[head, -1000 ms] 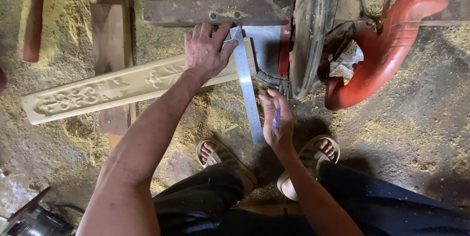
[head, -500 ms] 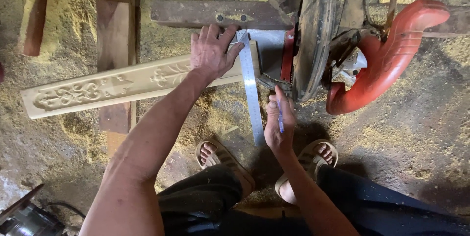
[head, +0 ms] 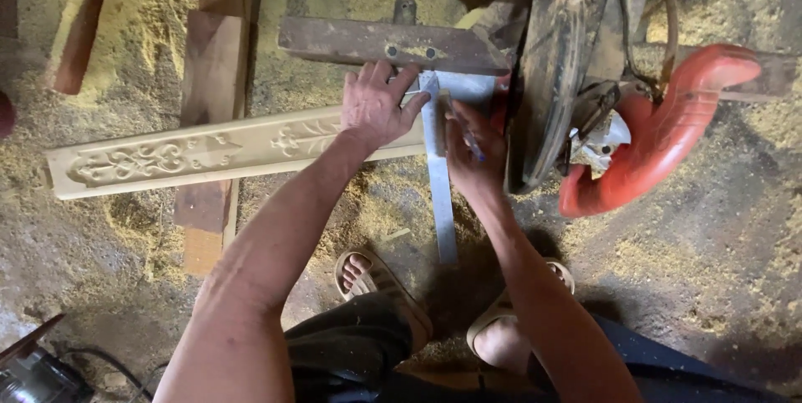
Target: Measuring and marking lines on wooden pieces using a try square, ruler, and pen in preparation for cutting.
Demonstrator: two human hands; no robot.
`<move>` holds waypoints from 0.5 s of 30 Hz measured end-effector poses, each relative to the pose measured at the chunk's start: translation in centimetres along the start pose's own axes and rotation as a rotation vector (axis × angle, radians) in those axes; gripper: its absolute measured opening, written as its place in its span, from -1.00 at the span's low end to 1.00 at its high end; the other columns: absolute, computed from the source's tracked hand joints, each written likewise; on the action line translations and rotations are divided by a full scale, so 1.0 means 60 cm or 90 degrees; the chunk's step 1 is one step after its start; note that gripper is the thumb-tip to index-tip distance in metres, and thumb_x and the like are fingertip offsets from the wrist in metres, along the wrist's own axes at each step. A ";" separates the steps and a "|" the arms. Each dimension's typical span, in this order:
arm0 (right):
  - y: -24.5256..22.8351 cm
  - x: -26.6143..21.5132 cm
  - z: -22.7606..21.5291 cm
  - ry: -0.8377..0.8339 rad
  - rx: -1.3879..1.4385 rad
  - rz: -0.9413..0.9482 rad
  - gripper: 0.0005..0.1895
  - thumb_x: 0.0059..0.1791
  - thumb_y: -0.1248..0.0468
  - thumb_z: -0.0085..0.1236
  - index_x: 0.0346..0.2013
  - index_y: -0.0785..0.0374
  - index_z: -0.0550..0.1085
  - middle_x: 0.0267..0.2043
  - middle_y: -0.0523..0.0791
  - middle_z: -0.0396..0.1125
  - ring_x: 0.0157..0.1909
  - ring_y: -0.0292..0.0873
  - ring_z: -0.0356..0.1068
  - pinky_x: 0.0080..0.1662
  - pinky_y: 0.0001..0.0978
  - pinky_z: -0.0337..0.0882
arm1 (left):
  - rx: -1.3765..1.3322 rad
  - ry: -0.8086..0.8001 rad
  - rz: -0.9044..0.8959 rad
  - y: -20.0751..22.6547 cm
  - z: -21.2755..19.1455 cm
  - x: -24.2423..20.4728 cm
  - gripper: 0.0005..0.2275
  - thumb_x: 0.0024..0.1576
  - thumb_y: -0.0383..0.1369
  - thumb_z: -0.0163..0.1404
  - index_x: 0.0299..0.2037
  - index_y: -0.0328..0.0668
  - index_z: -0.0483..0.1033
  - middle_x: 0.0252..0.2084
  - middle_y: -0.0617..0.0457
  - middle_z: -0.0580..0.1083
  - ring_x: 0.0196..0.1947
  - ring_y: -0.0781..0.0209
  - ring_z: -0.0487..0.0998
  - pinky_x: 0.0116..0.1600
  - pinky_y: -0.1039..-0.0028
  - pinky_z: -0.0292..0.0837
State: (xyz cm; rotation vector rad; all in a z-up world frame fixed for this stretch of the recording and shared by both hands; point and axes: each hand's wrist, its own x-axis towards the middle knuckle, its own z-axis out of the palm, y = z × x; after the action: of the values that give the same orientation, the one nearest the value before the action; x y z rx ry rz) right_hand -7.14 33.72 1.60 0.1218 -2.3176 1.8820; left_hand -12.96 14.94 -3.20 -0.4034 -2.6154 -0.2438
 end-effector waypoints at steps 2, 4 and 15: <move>0.036 0.002 0.000 0.003 -0.004 -0.021 -0.66 0.08 0.45 -0.01 0.10 0.19 0.55 -0.16 0.09 0.51 -0.05 0.13 0.55 -0.10 0.04 0.58 | -0.022 -0.018 -0.003 0.000 -0.001 0.002 -0.65 0.17 0.15 -0.05 0.01 0.30 0.54 -0.33 0.12 0.37 -0.32 0.00 0.54 -0.31 0.14 0.40; 0.055 0.002 -0.003 -0.003 0.004 -0.008 -0.68 0.07 0.44 0.04 0.10 0.21 0.54 -0.14 0.12 0.51 -0.04 0.12 0.54 -0.10 0.00 0.58 | -0.026 -0.018 -0.002 -0.001 -0.004 0.002 -0.65 0.18 0.16 -0.07 0.00 0.30 0.54 -0.33 0.13 0.36 -0.32 0.01 0.53 -0.31 0.15 0.40; 0.026 0.015 -0.002 -0.054 0.040 0.023 -0.60 0.05 0.44 0.06 0.17 0.10 0.54 -0.02 0.08 0.49 0.07 0.12 0.48 0.02 0.06 0.52 | -0.025 -0.013 0.006 -0.006 0.012 -0.005 -0.66 0.17 0.15 -0.03 -0.01 0.30 0.55 -0.34 0.12 0.38 -0.34 0.01 0.55 -0.31 0.17 0.41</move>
State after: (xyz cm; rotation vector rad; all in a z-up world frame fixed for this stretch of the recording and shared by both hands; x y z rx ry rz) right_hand -8.26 34.21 0.25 0.1715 -2.3308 2.0061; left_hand -13.10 14.70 -4.00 -0.4335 -2.6311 -0.2904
